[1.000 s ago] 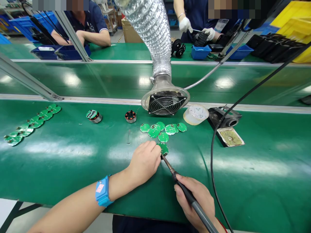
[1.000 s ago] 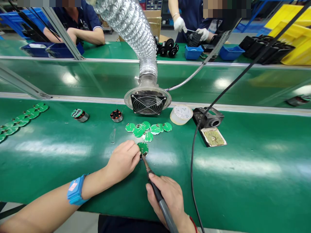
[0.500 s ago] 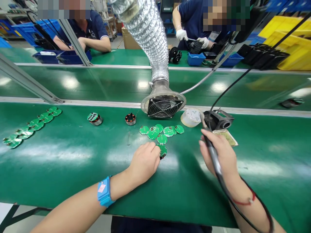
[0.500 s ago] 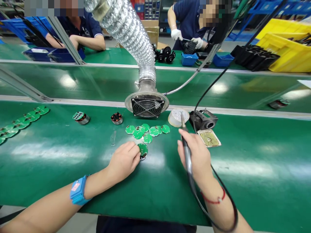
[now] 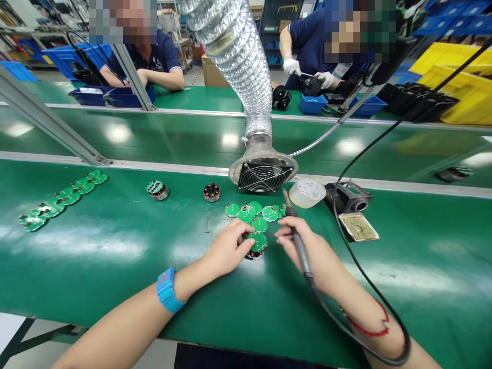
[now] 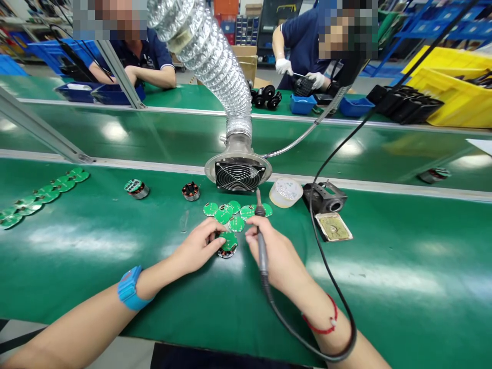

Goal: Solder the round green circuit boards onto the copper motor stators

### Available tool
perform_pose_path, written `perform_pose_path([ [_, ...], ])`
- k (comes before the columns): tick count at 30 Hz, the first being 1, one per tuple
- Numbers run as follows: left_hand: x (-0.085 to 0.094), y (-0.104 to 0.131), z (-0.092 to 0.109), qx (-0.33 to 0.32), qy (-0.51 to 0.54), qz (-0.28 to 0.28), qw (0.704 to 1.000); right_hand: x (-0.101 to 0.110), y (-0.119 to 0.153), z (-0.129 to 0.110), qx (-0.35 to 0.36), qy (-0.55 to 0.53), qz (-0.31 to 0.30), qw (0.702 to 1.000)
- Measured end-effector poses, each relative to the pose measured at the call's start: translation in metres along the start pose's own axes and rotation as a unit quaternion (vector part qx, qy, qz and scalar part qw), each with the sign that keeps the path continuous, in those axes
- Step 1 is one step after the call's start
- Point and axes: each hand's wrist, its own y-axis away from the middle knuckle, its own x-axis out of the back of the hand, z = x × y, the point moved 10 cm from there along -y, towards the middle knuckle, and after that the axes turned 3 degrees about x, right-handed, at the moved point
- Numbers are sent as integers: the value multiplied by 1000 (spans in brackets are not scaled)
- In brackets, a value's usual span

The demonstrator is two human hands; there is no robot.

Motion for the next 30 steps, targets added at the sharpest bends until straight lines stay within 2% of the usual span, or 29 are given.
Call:
perform_pose_path([
  [3,-1,0,-13,57,75,13,996,-27,7,-4,-33,-24,-26,999],
  [6,-4,1,-19,84,123,13,989,-45,15,-1,-70,-60,-40,995],
  [11,-4,2,-23,100,148,19,984,-58,20,7,-100,-121,-45,987],
  [17,-5,3,-25,111,165,13,980,-65,19,18,-110,-175,-7,978],
  [22,-9,4,-31,117,176,10,977,-64,22,12,-85,-112,-7,990],
  [25,-10,5,-32,108,178,2,978,-52,23,8,-68,-61,18,996],
  [30,4,5,-6,-9,116,17,993,-21,21,0,-12,16,103,994],
])
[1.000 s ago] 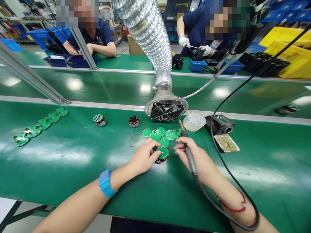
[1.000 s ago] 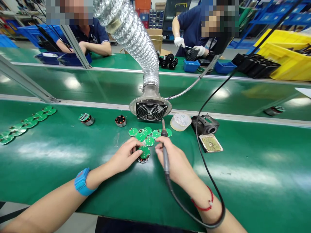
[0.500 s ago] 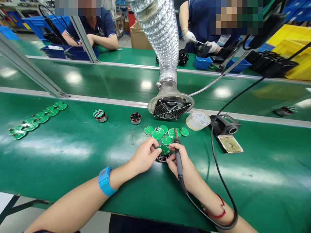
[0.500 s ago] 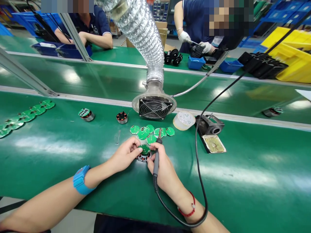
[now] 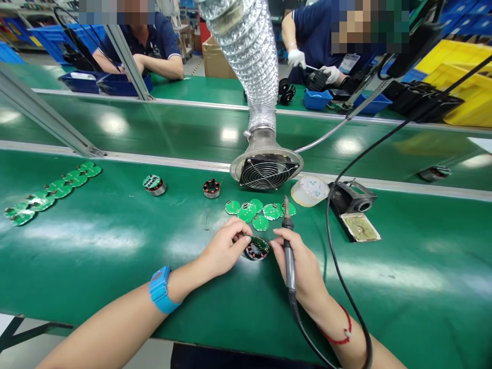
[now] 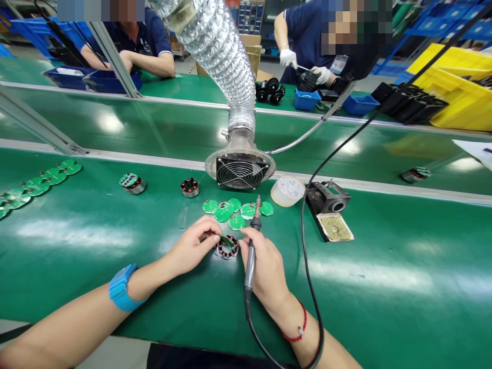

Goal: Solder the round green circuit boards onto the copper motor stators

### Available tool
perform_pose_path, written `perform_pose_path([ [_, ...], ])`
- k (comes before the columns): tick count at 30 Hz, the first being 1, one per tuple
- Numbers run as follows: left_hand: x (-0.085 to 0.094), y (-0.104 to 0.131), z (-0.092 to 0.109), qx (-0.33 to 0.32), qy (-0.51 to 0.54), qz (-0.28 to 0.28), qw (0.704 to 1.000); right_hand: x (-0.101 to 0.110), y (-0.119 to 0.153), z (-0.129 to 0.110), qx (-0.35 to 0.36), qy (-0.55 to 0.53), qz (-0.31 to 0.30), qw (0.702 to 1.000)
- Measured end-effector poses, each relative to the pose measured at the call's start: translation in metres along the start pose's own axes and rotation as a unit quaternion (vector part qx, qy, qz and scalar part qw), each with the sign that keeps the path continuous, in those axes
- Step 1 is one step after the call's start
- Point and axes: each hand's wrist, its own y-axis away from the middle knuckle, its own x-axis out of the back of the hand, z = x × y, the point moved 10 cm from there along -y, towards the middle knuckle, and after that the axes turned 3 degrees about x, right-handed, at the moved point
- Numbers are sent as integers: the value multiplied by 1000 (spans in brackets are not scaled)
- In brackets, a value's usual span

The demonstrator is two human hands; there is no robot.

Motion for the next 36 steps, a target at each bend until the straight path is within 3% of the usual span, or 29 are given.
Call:
perform_pose_path([
  [4,3,7,29,-128,-75,0,989,4,-6,-7,21,-31,5,999],
  [8,-2,20,47,-242,-132,0,961,-14,-9,-11,-6,-112,-86,990],
  [11,-8,26,50,-277,-166,-9,946,-20,-9,-9,-30,-131,-132,982],
  [16,-14,23,40,-241,-185,-56,951,-27,-6,-5,-40,-130,-192,972],
  [20,-17,22,35,-213,-191,-45,957,-25,-6,-8,-22,-112,-191,975],
  [27,-31,8,-6,-22,-200,-27,979,-15,-8,-23,23,-66,-141,988],
  [32,-34,4,-4,-21,-138,-84,987,-10,-11,-23,52,-38,-120,991],
  [36,-31,7,0,-26,-126,-108,986,-11,-12,-34,121,30,-147,981],
])
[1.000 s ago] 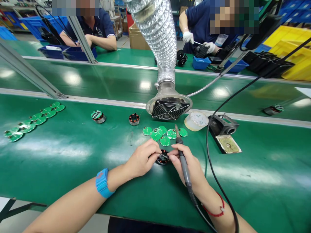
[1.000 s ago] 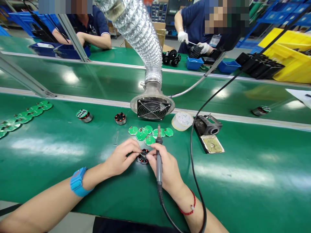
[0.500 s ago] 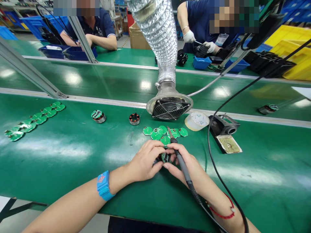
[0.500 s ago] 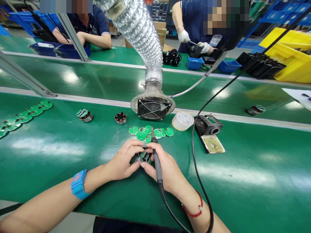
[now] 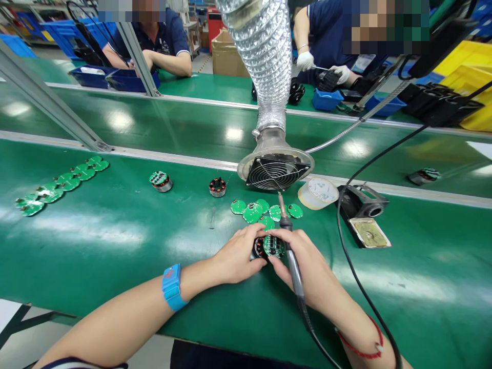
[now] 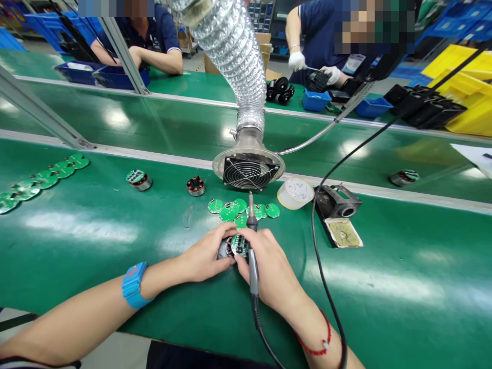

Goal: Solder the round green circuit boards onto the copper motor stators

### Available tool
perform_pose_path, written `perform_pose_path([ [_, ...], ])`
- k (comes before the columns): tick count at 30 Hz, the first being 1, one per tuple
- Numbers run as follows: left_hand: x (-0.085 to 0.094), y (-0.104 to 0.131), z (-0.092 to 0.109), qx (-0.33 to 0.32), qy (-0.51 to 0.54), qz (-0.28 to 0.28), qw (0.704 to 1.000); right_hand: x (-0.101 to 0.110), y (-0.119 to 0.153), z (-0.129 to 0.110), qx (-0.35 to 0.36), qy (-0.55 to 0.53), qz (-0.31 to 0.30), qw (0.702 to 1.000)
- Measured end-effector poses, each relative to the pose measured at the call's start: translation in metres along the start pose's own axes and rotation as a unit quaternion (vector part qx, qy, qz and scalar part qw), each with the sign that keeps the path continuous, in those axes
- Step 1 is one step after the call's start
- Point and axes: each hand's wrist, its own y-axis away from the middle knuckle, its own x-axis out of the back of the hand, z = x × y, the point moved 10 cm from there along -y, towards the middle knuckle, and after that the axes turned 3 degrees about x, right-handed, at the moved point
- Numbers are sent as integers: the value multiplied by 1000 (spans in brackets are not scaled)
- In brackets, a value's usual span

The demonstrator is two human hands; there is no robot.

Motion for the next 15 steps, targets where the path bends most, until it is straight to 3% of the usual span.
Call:
perform_pose_path([
  [7,5,5,-4,19,-4,26,999,-7,1,-13,70,47,-33,996],
  [15,3,5,-5,36,37,20,998,-12,1,-14,63,33,-43,997],
])
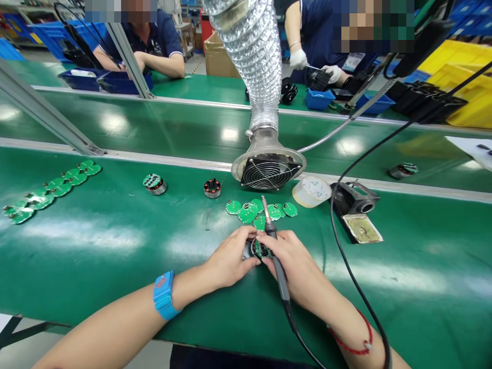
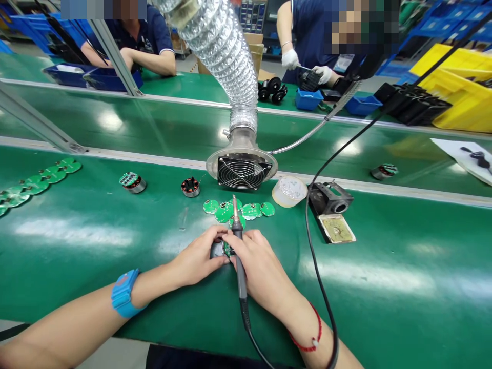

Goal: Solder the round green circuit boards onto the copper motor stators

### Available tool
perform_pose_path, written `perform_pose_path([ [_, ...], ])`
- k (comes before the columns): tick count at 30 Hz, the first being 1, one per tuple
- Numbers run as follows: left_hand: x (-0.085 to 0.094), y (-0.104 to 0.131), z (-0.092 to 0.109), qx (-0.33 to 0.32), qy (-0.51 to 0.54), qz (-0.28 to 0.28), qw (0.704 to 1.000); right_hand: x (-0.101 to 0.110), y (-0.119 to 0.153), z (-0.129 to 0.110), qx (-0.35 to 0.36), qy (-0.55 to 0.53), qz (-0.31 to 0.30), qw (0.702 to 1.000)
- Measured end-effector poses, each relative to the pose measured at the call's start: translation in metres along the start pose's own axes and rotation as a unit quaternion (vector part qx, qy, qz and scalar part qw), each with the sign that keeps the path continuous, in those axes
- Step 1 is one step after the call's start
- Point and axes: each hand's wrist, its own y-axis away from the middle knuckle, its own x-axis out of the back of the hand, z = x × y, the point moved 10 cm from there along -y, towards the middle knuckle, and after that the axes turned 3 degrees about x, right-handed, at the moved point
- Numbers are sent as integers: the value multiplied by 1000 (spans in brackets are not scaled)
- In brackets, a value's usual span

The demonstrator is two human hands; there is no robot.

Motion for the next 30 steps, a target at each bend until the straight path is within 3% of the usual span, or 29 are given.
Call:
perform_pose_path([
  [12,-3,1,4,-30,6,-9,1000,3,12,8,-27,-35,78,996],
  [17,8,7,21,-74,-25,45,996,0,14,4,-22,-51,67,996],
  [22,4,10,29,-69,-71,91,991,-1,17,5,-17,-73,49,996],
  [27,-3,8,33,-84,-122,97,984,-3,20,13,-34,-108,52,992],
  [30,-4,6,31,-77,-138,87,984,-1,23,22,-61,-116,87,988],
])
